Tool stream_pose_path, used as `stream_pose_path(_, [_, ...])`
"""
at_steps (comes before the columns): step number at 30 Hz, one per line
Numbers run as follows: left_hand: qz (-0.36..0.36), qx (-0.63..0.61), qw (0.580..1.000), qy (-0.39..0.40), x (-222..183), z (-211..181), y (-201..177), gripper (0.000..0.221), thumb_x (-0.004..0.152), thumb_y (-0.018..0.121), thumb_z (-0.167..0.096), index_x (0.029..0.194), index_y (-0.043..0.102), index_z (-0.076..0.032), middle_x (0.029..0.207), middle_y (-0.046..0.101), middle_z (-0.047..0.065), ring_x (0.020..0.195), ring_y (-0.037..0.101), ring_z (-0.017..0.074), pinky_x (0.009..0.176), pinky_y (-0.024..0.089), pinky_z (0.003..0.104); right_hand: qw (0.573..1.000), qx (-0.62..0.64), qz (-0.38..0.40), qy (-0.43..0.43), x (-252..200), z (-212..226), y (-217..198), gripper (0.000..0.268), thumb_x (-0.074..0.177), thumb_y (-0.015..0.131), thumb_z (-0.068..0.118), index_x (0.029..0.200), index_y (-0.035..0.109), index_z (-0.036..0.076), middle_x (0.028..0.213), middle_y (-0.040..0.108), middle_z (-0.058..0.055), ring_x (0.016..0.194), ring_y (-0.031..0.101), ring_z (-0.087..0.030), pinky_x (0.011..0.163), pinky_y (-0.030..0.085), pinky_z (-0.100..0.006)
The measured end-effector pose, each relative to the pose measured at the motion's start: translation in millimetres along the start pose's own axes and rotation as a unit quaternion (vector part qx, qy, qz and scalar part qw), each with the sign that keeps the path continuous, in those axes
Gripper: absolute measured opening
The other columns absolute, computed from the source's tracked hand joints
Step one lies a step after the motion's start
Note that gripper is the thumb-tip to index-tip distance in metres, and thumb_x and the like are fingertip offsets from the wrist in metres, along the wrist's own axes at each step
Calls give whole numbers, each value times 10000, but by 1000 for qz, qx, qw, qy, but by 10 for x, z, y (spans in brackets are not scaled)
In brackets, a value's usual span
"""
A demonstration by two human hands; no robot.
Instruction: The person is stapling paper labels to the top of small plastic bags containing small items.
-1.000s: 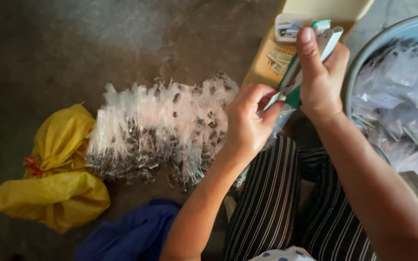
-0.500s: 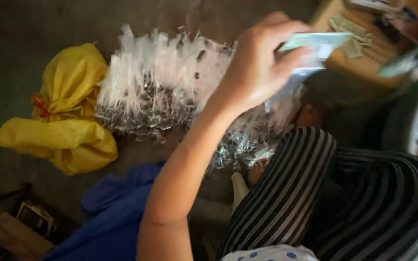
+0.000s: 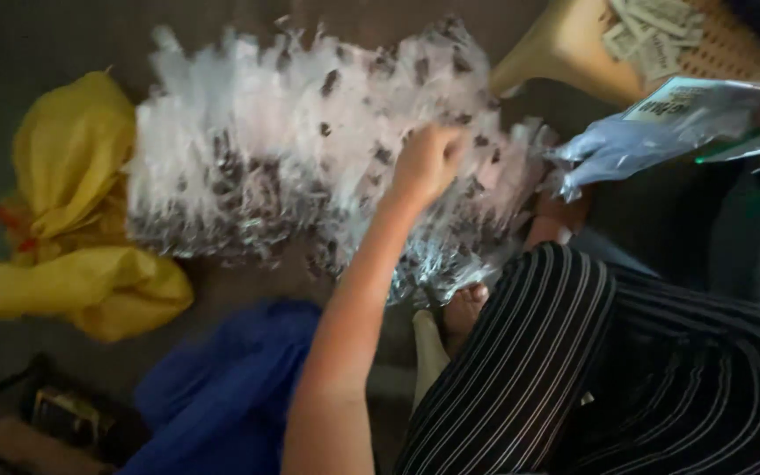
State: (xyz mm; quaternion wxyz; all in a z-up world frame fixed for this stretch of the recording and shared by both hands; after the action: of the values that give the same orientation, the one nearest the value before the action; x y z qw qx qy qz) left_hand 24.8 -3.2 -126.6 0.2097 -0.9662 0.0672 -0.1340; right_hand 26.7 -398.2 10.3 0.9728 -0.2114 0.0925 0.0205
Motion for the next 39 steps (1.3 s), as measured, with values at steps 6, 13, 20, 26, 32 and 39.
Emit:
stream_pose_path(6, [59, 355, 925, -119, -792, 992, 648, 191, 863, 636, -123, 1032, 726, -108, 1009, 701, 191, 923, 674, 416, 804, 529, 547, 994, -85, -56, 27, -176, 420, 33, 247, 1036, 582, 215, 1247, 579, 86, 997, 612, -33, 754, 603, -151, 555, 478, -312])
stream_pose_path(13, [-9, 111, 972, -207, -287, 177, -62, 166, 848, 730, -171, 863, 589, -86, 777, 672, 131, 764, 682, 363, 686, 540, 454, 993, -87, -55, -63, -390, 1043, 389, 167, 1110, 665, 155, 1146, 576, 19, 984, 635, -103, 809, 644, -189, 717, 547, -327])
stream_pose_path(20, [-113, 210, 971, 31, 398, -2042, -915, 277, 826, 792, -116, 956, 553, -62, 854, 660, 123, 788, 663, 379, 658, 514, 465, 959, -66, -111, -253, -643, 1510, 680, 285, 985, 802, -16, 1158, 576, -17, 1077, 709, -91, 1003, 691, -130, 941, 578, -285])
stream_pose_path(26, [-150, 209, 961, 105, -10, -3086, -1141, 178, 955, 757, -105, 1039, 602, -82, 988, 669, 86, 783, 674, 286, 716, 535, 410, 963, -95, -129, -217, -776, 1932, 1071, 286, 938, 858, 41, 1055, 598, 15, 953, 718, -82, 869, 697, -156, 808, 562, -310])
stream_pose_path(32, [-143, 152, 959, 194, -178, -3587, -1484, 405, 763, 899, -249, 1036, 641, -97, 1009, 662, 113, 912, 654, 278, 829, 516, 424, 951, 45, -79, -294, -949, 2630, 887, 277, 959, 826, 17, 1105, 591, 26, 1043, 726, -53, 957, 695, -102, 895, 570, -253])
stream_pose_path(39, [-104, -158, 974, 125, -21, -3442, -1497, 474, 833, 788, -136, 1245, 560, -79, 1202, 665, 74, 1108, 662, 202, 1007, 565, 317, 949, -16, -49, -311, -1242, 2832, 803, 296, 925, 840, -15, 1077, 587, -4, 1009, 723, -74, 947, 705, -121, 867, 580, -272])
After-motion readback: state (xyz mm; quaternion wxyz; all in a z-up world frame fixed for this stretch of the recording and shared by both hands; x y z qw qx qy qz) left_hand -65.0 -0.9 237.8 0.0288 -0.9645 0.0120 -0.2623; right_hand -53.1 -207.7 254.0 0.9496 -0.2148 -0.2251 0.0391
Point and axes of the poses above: each hand's wrist, its own x-axis towards the middle knuckle, its own y-axis out of the palm, z = x × y, the point moved 4 cm from there along x, towards the middle knuckle
